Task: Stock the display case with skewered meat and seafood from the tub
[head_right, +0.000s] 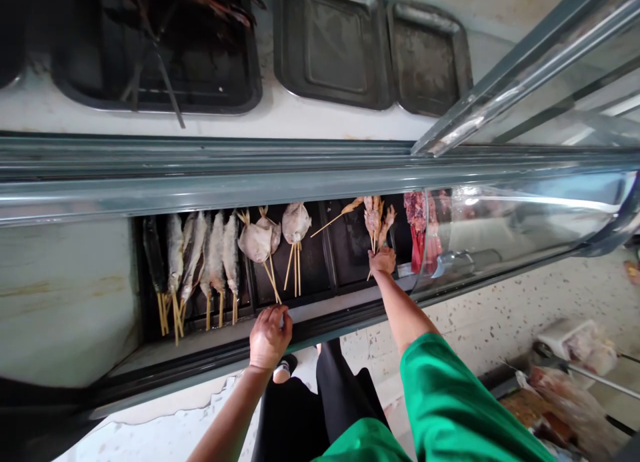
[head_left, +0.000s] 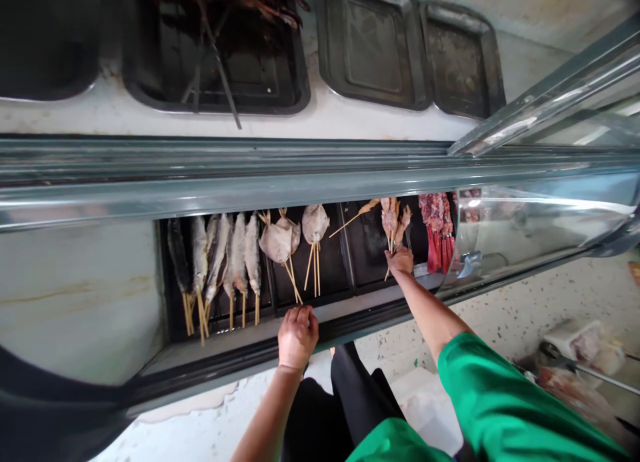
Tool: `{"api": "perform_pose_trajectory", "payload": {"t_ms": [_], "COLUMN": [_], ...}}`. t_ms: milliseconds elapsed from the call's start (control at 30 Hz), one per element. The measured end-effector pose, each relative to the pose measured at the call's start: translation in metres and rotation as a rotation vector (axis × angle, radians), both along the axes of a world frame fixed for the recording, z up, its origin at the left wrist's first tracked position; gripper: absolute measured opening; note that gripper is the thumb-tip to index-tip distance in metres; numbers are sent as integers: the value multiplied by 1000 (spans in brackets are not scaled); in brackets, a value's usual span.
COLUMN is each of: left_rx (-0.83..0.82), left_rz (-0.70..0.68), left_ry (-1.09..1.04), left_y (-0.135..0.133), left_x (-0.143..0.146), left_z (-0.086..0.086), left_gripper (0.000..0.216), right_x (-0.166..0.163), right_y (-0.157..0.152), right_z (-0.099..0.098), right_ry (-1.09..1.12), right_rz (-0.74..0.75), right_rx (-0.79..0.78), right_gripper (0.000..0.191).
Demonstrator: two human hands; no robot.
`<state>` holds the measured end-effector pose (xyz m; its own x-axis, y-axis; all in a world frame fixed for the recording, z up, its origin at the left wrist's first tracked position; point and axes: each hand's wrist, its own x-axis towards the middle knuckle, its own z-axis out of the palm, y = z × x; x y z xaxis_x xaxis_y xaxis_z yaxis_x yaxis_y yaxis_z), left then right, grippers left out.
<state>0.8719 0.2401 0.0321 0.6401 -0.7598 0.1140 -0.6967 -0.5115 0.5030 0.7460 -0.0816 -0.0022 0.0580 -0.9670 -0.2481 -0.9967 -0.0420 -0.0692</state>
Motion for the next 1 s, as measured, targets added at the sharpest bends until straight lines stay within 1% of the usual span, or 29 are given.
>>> {"api": "perform_pose_trajectory", "payload": {"t_ms": [33,67,100,133,167,200,233,267,300,367,400,467,533,600,700,767,833,900,967,1000], "left_rx": [-1,-3,-6,-8,-10,-11,-15,-20,-25,-36,-40,-48,-54,-60,-60,-62,-63,-58,-47,-42], "left_rz": [1,2,3,3,5,5,4,3,3,0,1,3,-3,-8,-9,-7,-7,-10,-12,-12], "left_ry": [0,1,1,2,1,-1,-7,-14,-24,-41,-48,-56,-53,-46,-35,-28,-19,-7,2,5], "left_y": [0,0,1,1,1,1,1,1,1,1,1,0,0,0,0,0,0,0,0,0], "left_x": [0,0,-1,-1,-1,-1,-1,-1,-1,0,0,0,1,1,1,1,1,1,1,1], "left_z": [-1,-1,-1,-2,-2,-2,-2,-3,-3,-4,-4,-4,-3,-2,0,1,2,2,3,4], "left_gripper": [16,16,16,16,16,15,15,14,14,12,12,11,11,12,11,11,11,12,12,12], "right_x": [0,5,13,26,42,62,82,103,122,152,162,169,160,138,90,57,30,10,-2,-5], "right_y": [2,7,13,20,27,32,34,34,32,22,16,8,6,9,15,17,17,16,15,14], "right_z": [5,9,13,15,15,14,11,8,4,-4,-7,-10,-9,-5,3,6,6,5,0,-3], "right_ry": [12,9,-9,-36,-68,-90,-92,-85,-73,-50,-43,-37,-27,12,110,170,217,251,267,268], "right_rz": [13,59,137,228,316,359,340,292,264,217,211,217,246,269,275,269,248,173,75,39], "right_rx": [-36,-77,-103,-97,-55,29,135,214,246,273,274,273,268,269,261,241,194,76,-21,-32], "right_gripper": [55,63,65,61,54,47,46,51,56,62,61,51,37,28,23,24,32,51,69,71]}}
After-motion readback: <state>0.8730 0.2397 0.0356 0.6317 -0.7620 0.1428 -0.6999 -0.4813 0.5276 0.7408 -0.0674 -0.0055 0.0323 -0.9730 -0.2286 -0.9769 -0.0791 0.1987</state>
